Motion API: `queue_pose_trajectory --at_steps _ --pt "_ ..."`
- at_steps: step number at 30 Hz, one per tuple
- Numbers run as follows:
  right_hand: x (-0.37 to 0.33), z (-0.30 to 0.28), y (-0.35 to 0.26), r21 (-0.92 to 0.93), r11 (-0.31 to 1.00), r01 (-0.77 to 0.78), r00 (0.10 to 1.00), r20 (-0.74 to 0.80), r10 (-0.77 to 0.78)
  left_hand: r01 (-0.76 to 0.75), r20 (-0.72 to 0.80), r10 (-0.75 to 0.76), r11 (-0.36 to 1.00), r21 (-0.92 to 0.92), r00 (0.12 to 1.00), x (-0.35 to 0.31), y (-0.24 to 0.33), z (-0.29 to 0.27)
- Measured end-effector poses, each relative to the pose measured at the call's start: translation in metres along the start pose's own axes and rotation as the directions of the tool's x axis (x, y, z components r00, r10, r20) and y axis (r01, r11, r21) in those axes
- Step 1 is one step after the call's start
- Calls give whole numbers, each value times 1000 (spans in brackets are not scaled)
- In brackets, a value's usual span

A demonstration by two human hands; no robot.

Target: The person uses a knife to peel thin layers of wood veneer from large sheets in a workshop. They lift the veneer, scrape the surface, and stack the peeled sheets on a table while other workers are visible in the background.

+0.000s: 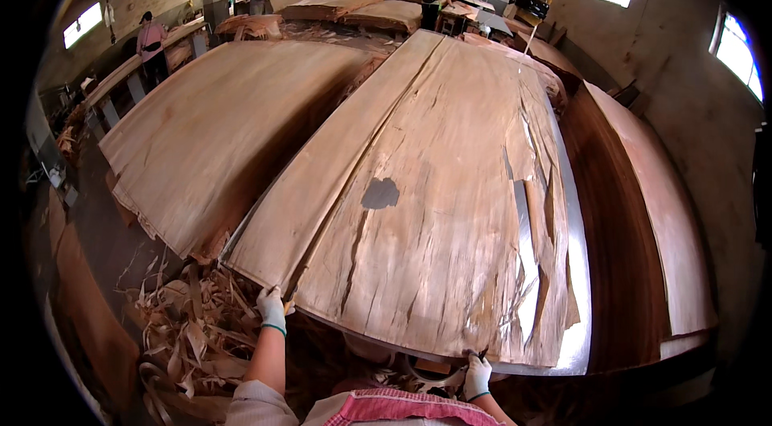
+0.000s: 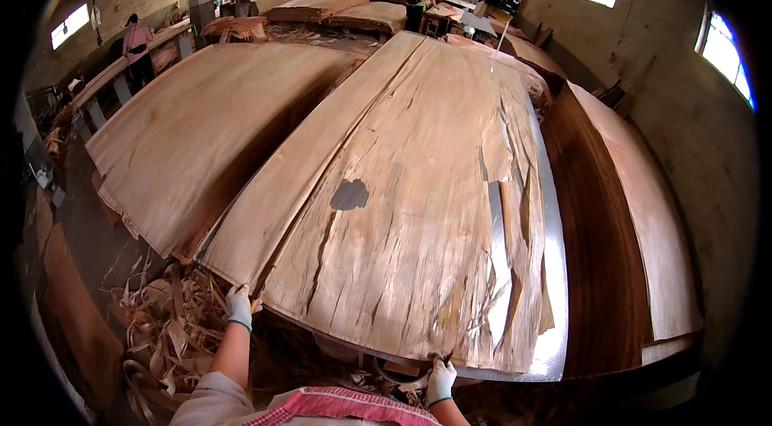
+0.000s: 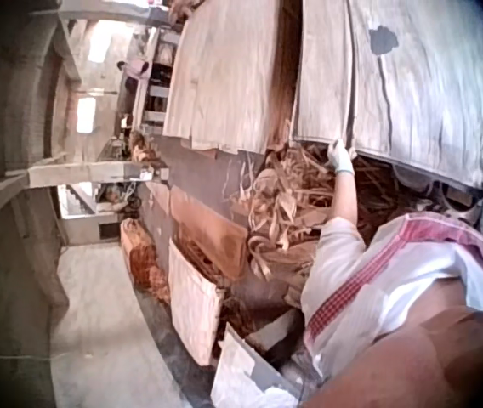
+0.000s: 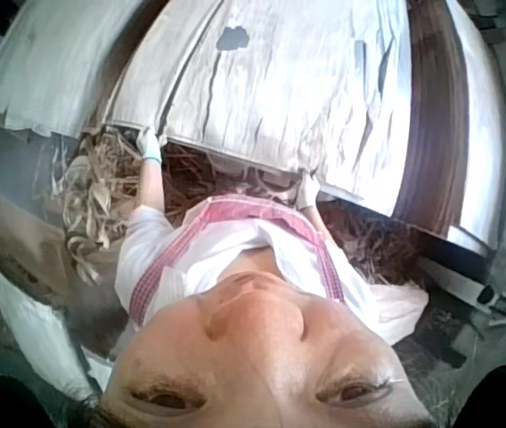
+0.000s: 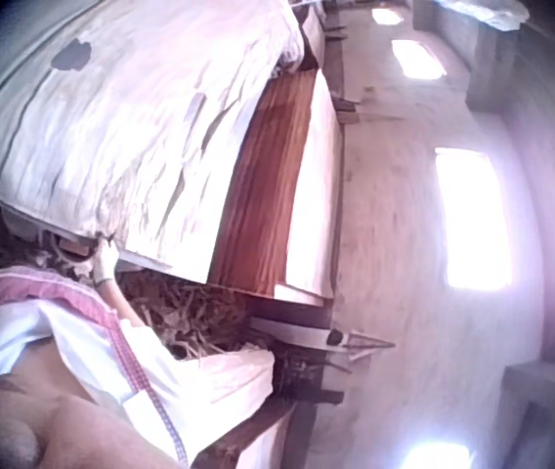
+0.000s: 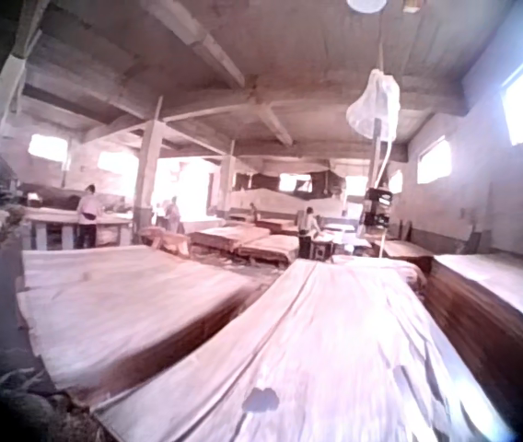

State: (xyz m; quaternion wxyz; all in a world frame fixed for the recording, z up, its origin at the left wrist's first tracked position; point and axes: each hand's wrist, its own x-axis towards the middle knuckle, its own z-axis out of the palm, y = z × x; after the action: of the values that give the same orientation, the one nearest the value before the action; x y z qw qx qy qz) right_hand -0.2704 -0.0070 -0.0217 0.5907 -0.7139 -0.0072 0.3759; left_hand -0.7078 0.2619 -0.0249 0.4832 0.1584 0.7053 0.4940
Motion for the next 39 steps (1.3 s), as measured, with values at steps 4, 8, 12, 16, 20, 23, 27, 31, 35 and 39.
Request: queue_pose_trajectory --at_steps 4,8,12,16,20,23,27,31,35,39 --pt "25 5 10 -8 994 113 993 -16 -113 49 -10 -49 999 -18 999 9 5 17" --pt "36 19 14 -68 984 163 987 0 -163 -11 34 12 999 -31 999 20 10 25" --pt "38 9 20 -57 981 187 982 13 -187 22 14 -22 1000 -21 1000 17 4 23" --pt "31 8 11 -16 993 117 993 6 -117 35 41 -35 999 -15 999 12 3 10" --pt "27 4 9 -43 992 116 992 48 -114 -5 77 9 998 -59 997 14 2 8" --pt "30 9 11 -73 995 73 997 32 -71 18 198 10 990 -139 980 51 -14 -7" --pt "39 -6 24 -126 968 215 974 106 -203 28 237 -9 997 -75 971 52 -7 -6" --pt "20 2 11 -113 988 109 991 95 -98 66 83 -71 996 58 994 33 19 -1" --pt "28 -10 20 -103 995 10 983 185 9 4 33 -6 999 51 999 34 15 -4" --pt "43 -20 29 -191 981 43 981 193 -5 17 44 -23 993 119 999 36 18 4"
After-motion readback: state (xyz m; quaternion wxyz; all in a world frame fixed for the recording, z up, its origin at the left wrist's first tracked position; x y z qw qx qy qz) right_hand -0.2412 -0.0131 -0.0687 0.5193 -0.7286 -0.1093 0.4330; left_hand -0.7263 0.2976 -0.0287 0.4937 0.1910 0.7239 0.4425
